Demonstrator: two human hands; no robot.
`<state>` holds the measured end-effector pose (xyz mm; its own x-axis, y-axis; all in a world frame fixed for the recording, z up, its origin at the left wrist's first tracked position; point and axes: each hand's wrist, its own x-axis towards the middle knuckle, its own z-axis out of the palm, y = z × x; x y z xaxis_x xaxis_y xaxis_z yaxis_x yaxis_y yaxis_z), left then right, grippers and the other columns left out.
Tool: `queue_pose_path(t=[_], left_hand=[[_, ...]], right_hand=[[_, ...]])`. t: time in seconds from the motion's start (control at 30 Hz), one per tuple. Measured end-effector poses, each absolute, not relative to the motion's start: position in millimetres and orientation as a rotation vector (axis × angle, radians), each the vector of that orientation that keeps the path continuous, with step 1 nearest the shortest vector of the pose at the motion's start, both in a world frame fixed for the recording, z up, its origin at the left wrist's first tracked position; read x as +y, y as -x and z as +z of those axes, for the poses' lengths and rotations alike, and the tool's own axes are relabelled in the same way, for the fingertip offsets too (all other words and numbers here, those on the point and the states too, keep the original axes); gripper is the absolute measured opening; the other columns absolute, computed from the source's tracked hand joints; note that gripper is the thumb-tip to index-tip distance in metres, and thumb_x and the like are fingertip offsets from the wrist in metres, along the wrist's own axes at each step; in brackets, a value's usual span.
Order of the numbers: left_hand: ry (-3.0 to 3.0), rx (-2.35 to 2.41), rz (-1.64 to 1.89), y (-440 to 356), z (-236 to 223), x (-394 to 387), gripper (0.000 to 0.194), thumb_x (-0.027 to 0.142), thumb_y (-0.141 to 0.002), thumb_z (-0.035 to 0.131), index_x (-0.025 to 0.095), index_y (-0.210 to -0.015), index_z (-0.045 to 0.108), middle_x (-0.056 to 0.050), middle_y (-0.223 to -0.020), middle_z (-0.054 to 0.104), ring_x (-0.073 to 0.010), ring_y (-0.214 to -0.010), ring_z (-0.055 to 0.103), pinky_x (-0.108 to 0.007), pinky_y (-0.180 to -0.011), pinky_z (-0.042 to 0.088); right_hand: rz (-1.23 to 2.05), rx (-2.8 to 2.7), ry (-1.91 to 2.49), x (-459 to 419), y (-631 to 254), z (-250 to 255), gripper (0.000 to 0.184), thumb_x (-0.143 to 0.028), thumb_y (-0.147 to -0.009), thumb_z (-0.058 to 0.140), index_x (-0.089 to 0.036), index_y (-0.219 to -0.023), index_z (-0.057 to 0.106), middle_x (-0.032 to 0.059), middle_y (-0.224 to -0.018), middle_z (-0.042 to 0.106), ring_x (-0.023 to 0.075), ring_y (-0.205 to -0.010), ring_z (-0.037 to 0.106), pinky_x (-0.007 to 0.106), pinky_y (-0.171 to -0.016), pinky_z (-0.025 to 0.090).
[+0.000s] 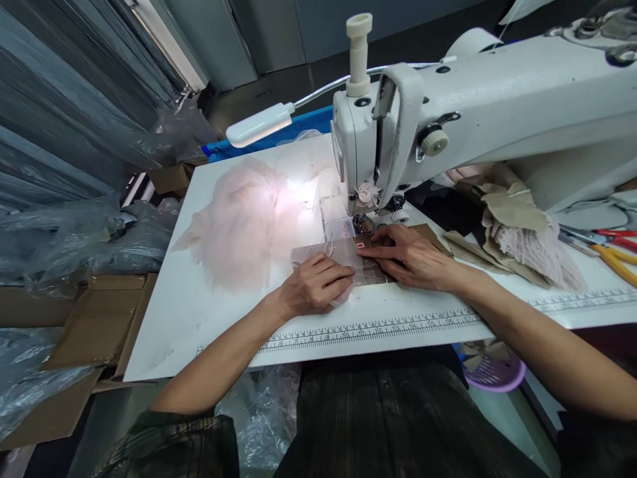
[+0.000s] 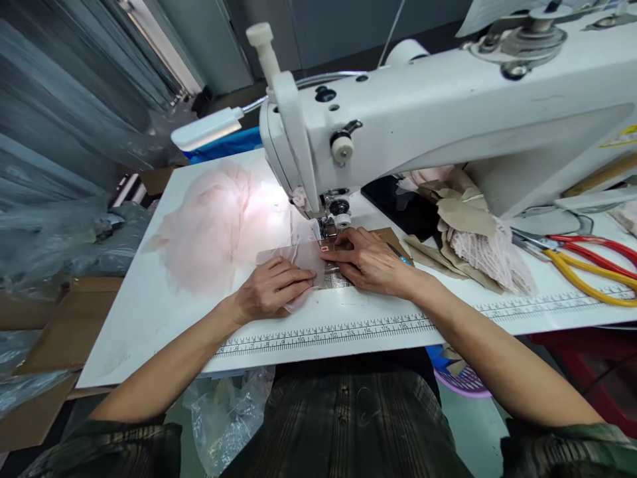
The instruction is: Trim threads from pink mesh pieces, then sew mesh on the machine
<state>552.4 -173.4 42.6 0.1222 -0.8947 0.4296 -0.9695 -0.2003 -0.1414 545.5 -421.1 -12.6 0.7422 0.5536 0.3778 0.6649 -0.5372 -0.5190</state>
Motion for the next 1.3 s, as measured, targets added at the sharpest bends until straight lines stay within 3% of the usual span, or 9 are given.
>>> queue_pose_path(t=[0.4,0.7,0.83,0.93,1.0,1.07,1.3], left_hand=[[-2.248,-1.862,0.585,-554.1,41.8,-171.1,0.016,0.013,-0.089,0.050,0.013,-0.088,0.066,-0.010,-0.097,0.076,-0.0175,-0.073,0.066,-0.033,-0.061,0.050],[-2.231,-1.881,0.590,-554.7,42.0,-171.9,0.018,0.015,-0.090,0.049,0.013,-0.088,0.067,-0.010,-0.096,0.076,-0.0182,-0.074,0.065,-0.034,-0.063,0.050],[-2.249,-1.876,0.573,-553.7,39.9,-170.9,0.018,0.015,-0.089,0.049,0.014,-0.090,0.067,-0.010,-0.097,0.076,-0.0179,-0.074,0.065,-0.034,-0.064,0.049],[-2.263,-1.834,0.494,-552.5,46.6,-170.2,0.021,0.033,-0.089,0.057,0.015,-0.095,0.067,-0.009,-0.098,0.075,-0.0191,-0.076,0.065,-0.035,-0.067,0.048],[-2.291,-1.755,0.384,-554.2,56.1,-169.7,0.047,0.057,-0.086,0.054,0.015,-0.102,0.067,-0.011,-0.102,0.074,-0.0220,-0.081,0.065,-0.038,-0.068,0.048],[-2.343,-1.666,0.283,-559.6,65.5,-169.0,0.065,0.071,-0.085,0.042,0.014,-0.108,0.066,-0.014,-0.109,0.071,-0.0239,-0.086,0.064,-0.040,-0.071,0.047],[-2.545,-1.635,0.173,-586.6,58.0,-166.0,0.051,0.055,-0.097,0.035,0.016,-0.111,0.065,-0.011,-0.121,0.068,-0.0214,-0.088,0.061,-0.037,-0.074,0.048]], right_hand=[[-0.242,-0.865,2.240,-420.4,-545.3,-14.3,0.039,-0.019,-0.093,0.047,-0.026,-0.126,0.066,0.0115,-0.115,0.060,0.0247,-0.103,0.056,0.044,-0.093,0.047],[-0.136,-0.942,2.288,-420.9,-536.9,-2.9,0.038,-0.025,-0.092,0.050,-0.035,-0.125,0.066,0.0093,-0.119,0.059,0.0267,-0.111,0.054,0.048,-0.093,0.046],[-0.150,-0.953,2.325,-418.9,-535.1,-2.5,0.038,-0.021,-0.090,0.052,-0.033,-0.122,0.068,0.0112,-0.120,0.058,0.0285,-0.113,0.053,0.051,-0.094,0.044],[-0.135,-0.955,2.347,-418.3,-535.5,-2.4,0.038,-0.019,-0.090,0.052,-0.032,-0.121,0.069,0.0122,-0.121,0.057,0.0295,-0.112,0.052,0.052,-0.094,0.043],[-0.132,-0.958,2.351,-418.6,-536.1,-2.2,0.039,-0.019,-0.090,0.052,-0.032,-0.123,0.068,0.0122,-0.121,0.057,0.0294,-0.112,0.052,0.052,-0.094,0.043],[-0.129,-0.963,2.342,-419.0,-536.6,-2.4,0.040,-0.019,-0.090,0.052,-0.032,-0.125,0.066,0.0120,-0.121,0.057,0.0288,-0.112,0.052,0.051,-0.094,0.043],[-0.140,-0.952,2.317,-418.8,-537.0,-3.9,0.038,-0.020,-0.090,0.053,-0.032,-0.123,0.068,0.0118,-0.122,0.057,0.0291,-0.112,0.052,0.050,-0.093,0.043]])
